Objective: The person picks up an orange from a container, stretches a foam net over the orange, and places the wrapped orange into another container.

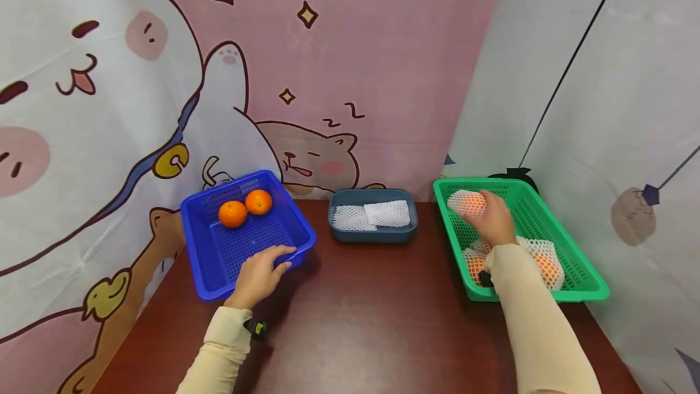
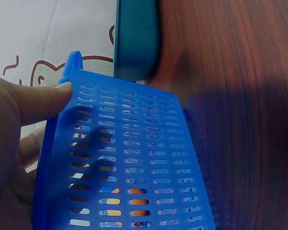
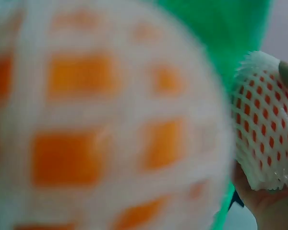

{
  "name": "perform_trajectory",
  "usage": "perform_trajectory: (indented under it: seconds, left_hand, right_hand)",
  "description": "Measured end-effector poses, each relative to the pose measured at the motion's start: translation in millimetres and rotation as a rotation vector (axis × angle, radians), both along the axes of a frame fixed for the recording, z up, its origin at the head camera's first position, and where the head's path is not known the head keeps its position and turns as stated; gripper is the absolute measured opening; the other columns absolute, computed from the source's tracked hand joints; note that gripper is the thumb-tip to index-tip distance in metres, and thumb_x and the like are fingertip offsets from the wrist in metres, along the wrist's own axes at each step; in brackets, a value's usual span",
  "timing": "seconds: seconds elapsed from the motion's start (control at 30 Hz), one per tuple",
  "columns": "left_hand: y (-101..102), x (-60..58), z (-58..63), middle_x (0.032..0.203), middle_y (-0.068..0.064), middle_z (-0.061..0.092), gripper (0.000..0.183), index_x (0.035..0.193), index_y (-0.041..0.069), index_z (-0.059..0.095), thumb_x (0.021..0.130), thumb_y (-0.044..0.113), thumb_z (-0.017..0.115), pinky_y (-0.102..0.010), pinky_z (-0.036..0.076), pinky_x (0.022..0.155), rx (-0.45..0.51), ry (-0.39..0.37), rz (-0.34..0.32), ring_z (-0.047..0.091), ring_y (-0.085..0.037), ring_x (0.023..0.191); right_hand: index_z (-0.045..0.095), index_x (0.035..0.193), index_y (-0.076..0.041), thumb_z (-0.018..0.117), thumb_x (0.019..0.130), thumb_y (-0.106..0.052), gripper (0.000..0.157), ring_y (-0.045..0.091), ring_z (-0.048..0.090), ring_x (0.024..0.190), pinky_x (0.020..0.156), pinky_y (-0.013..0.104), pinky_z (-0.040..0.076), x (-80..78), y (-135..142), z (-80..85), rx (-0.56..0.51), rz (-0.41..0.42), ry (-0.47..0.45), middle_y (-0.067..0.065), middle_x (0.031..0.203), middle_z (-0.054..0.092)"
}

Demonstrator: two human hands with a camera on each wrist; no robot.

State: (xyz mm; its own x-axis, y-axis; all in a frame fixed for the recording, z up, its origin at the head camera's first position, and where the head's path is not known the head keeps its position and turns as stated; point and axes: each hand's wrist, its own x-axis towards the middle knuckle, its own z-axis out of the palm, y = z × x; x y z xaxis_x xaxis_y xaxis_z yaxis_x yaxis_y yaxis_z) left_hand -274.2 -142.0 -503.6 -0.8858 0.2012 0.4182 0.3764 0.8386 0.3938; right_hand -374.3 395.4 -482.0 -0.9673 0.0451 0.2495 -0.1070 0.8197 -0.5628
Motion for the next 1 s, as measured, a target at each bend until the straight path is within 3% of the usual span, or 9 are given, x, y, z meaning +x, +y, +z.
perform_trajectory:
  seconds: [0.17,0.43,0.8,1.0]
  left_hand:
    - [0,2.4,0.6,0.111,0.0,0.069,0.032,0.114,0.025,0.072,0.084,0.017,0.077,-0.051,0.052,0.079,0.008,-0.015,0.004,0.067,-0.027,0.096]
    - [0,1.5,-0.6,0.11,0.0,0.07,0.032,0.114,0.026,0.072,0.083,0.017,0.078,-0.051,0.052,0.078,0.002,-0.009,0.007,0.067,-0.027,0.095]
    - [0,3.1,1.0,0.111,0.001,0.069,0.033,0.114,0.026,0.072,0.083,0.017,0.078,-0.049,0.052,0.08,0.01,-0.002,0.007,0.067,-0.025,0.097]
    - [-1,2.2,-1.1,0.11,0.002,0.07,0.032,0.114,0.027,0.072,0.084,0.019,0.078,-0.049,0.052,0.078,-0.004,0.011,0.004,0.067,-0.025,0.096]
  right_hand:
    - [0.032,0.143,0.011,0.069,0.088,-0.044,0.086,0.056,0.033,0.124,0.096,0.069,0.029,-13.6,7,-19.8,0.109,0.045,-0.074,0.038,0.138,0.035]
    - [0.03,0.143,0.012,0.064,0.09,-0.03,0.076,0.058,0.035,0.122,0.095,0.068,0.032,-25.0,0,-28.3,0.2,0.126,-0.239,0.041,0.136,0.035]
    - [0.034,0.141,0.01,0.063,0.089,-0.026,0.07,0.058,0.044,0.113,0.085,0.067,0.04,-29.1,-3,-30.0,0.258,0.127,-0.328,0.039,0.132,0.04]
    - [0.032,0.145,0.007,0.062,0.09,-0.039,0.077,0.063,0.038,0.115,0.086,0.072,0.036,-28.2,-1,-34.8,0.277,0.127,-0.344,0.039,0.137,0.035]
